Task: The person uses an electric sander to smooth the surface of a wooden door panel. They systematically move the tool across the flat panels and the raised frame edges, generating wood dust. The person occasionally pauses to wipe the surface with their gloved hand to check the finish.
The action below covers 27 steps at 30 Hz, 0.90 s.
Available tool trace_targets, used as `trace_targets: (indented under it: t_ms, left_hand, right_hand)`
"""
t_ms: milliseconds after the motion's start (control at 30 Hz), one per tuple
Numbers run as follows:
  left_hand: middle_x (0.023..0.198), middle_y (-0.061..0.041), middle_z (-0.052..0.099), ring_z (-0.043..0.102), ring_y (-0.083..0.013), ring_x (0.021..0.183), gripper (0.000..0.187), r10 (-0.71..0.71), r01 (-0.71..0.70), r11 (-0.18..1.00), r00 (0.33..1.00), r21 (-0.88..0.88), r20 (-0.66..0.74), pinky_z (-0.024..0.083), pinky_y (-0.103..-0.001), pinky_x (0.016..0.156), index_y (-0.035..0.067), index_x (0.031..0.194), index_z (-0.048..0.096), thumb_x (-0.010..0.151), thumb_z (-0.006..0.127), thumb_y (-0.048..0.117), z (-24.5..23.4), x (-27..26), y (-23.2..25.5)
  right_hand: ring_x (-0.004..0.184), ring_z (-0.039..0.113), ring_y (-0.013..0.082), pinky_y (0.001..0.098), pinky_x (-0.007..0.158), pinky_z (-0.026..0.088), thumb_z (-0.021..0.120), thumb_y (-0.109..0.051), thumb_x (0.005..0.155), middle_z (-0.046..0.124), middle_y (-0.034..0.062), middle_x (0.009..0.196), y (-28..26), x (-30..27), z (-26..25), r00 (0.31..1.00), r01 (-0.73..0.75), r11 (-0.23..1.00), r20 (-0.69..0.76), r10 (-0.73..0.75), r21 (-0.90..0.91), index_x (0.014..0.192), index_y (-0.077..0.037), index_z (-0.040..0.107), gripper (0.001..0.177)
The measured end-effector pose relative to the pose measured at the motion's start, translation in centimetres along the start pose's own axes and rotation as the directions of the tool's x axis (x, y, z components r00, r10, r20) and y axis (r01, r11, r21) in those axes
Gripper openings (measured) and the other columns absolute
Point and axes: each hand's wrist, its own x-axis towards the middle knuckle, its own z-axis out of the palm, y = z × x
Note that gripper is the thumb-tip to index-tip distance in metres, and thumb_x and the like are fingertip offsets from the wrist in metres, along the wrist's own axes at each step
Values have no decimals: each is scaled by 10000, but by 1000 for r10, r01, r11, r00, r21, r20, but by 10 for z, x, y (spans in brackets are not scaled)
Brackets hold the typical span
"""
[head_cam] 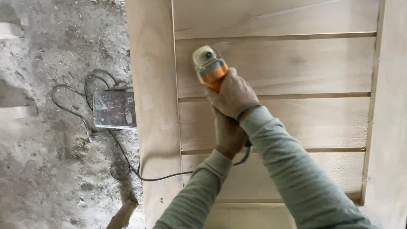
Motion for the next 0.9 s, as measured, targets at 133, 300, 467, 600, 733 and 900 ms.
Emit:
trace_targets:
  t_ms: [133,300,467,600,733,900]
  left_hand:
    - [1297,-192,654,680,-265,1172,806,15,-12,985,1000,172,-17,554,-370,1010,-28,1417,248,889,807,214,40,-14,-12]
    - [1306,-196,663,684,-267,1185,793,-46,34,983,997,178,66,568,-377,1004,-33,1451,296,917,808,252,78,-20,-16]
    - [1244,-207,668,701,-306,1091,949,-96,88,986,994,142,51,586,-390,901,-32,1442,222,818,830,344,112,-25,-14]
    - [1196,-222,704,743,-325,1038,946,-127,65,943,977,327,173,621,-409,915,-59,1439,241,853,845,373,130,-34,-40]
    - [1121,-201,738,753,-307,977,781,-227,97,905,934,415,276,648,-387,924,-44,1359,390,908,838,411,151,-42,-60]
    - [1196,-263,688,739,-396,985,1234,-351,234,867,913,439,206,630,-434,874,-95,1562,63,740,843,392,189,-39,-47]
  right_hand:
    - [1026,699,445,511,924,549,767,-457,838,706,288,1039,34,-13,-23,999,-37,999,-6,37,-31,1154,53,506,654]
    - [1042,685,467,516,904,554,787,-427,815,693,321,1063,74,-22,-46,995,-76,997,-65,75,-10,1203,88,505,704]
    - [1039,684,474,521,907,549,791,-394,814,695,324,1079,107,-27,-65,987,-116,993,-113,115,1,1227,89,522,690]
    - [1031,698,465,503,910,565,786,-389,824,697,316,1089,137,-34,-78,977,-181,983,-108,183,29,1267,99,510,715]
    - [1064,690,463,503,932,554,801,-376,816,697,316,1109,165,-41,-93,956,-257,966,-142,257,19,1270,87,541,699]
    - [1067,690,454,500,926,549,792,-360,823,700,322,1108,210,-53,-111,941,-248,965,-217,261,87,1217,97,584,638]
